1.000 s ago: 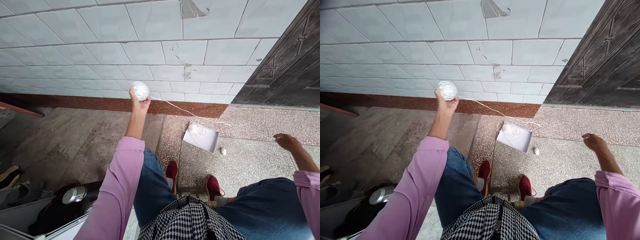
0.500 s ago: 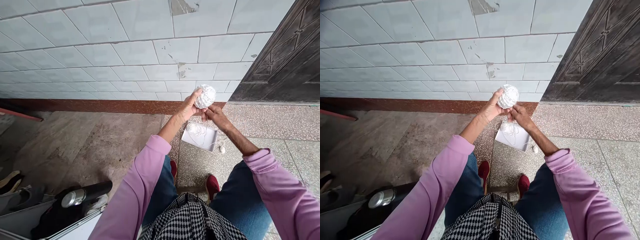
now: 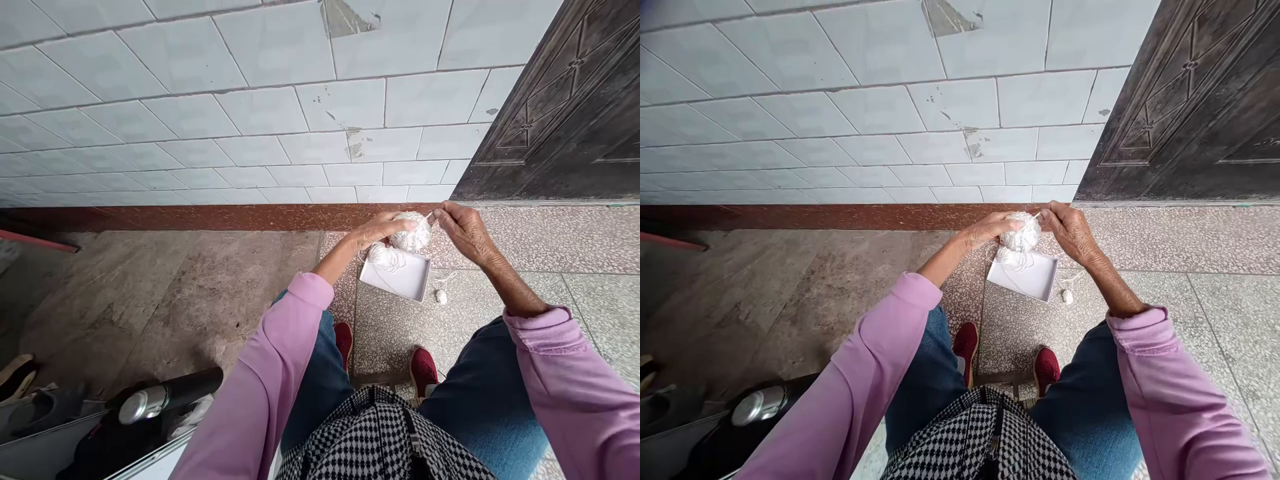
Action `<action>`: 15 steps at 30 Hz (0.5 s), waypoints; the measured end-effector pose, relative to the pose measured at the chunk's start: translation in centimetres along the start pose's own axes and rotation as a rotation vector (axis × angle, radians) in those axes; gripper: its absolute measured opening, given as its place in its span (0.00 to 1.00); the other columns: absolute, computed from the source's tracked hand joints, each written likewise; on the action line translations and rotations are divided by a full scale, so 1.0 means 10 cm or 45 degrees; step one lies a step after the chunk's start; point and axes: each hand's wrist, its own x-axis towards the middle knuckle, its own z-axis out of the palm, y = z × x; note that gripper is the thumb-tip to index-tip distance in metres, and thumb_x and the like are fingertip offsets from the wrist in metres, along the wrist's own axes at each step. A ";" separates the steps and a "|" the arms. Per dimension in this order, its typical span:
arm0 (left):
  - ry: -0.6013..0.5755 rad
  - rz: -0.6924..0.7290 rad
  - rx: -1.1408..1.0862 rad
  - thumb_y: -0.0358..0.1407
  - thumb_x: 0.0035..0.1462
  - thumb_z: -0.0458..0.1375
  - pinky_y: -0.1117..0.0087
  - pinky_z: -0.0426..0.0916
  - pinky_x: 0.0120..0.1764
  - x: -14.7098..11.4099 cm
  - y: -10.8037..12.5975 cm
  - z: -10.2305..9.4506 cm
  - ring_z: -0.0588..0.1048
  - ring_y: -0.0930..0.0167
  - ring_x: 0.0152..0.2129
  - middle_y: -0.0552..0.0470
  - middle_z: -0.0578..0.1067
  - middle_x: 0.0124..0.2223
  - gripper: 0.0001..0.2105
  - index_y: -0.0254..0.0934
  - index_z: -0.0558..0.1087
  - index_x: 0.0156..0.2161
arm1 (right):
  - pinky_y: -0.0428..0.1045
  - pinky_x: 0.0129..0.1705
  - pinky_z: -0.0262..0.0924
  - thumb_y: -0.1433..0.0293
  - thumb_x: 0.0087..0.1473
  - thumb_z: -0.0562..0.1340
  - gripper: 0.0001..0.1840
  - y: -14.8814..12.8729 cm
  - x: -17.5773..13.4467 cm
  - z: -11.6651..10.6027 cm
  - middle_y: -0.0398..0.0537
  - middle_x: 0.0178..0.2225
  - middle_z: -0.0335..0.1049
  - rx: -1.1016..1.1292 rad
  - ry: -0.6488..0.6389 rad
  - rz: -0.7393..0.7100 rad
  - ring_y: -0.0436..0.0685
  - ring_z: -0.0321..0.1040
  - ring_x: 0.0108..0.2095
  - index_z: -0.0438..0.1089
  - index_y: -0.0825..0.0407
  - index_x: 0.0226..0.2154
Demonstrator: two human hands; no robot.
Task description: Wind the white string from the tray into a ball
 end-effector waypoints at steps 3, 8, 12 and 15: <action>-0.119 0.014 -0.210 0.67 0.48 0.69 0.64 0.72 0.29 0.00 0.00 0.07 0.80 0.58 0.37 0.35 0.82 0.44 0.41 0.36 0.80 0.57 | 0.53 0.34 0.58 0.46 0.71 0.59 0.27 0.14 0.03 0.01 0.44 0.25 0.64 0.011 0.002 0.025 0.55 0.60 0.29 0.64 0.46 0.28; 0.146 0.194 -0.440 0.75 0.47 0.64 0.59 0.78 0.38 0.11 0.05 0.04 0.80 0.53 0.47 0.29 0.80 0.54 0.53 0.34 0.72 0.65 | 0.52 0.33 0.56 0.44 0.71 0.57 0.28 0.15 0.00 0.23 0.44 0.25 0.64 0.070 -0.237 -0.013 0.55 0.60 0.29 0.67 0.48 0.30; 0.494 0.218 -0.174 0.63 0.50 0.68 0.57 0.78 0.49 0.16 0.03 -0.07 0.77 0.52 0.56 0.33 0.78 0.59 0.42 0.38 0.71 0.62 | 0.51 0.32 0.54 0.44 0.72 0.57 0.29 -0.04 -0.05 0.34 0.43 0.25 0.63 0.150 -0.515 -0.050 0.53 0.58 0.27 0.69 0.49 0.30; 0.563 0.179 0.187 0.53 0.43 0.75 0.56 0.76 0.53 0.13 -0.02 -0.14 0.76 0.51 0.57 0.36 0.78 0.57 0.40 0.36 0.74 0.59 | 0.50 0.31 0.53 0.42 0.71 0.58 0.30 -0.15 -0.04 0.27 0.43 0.26 0.63 0.247 -0.472 -0.043 0.52 0.57 0.27 0.72 0.49 0.32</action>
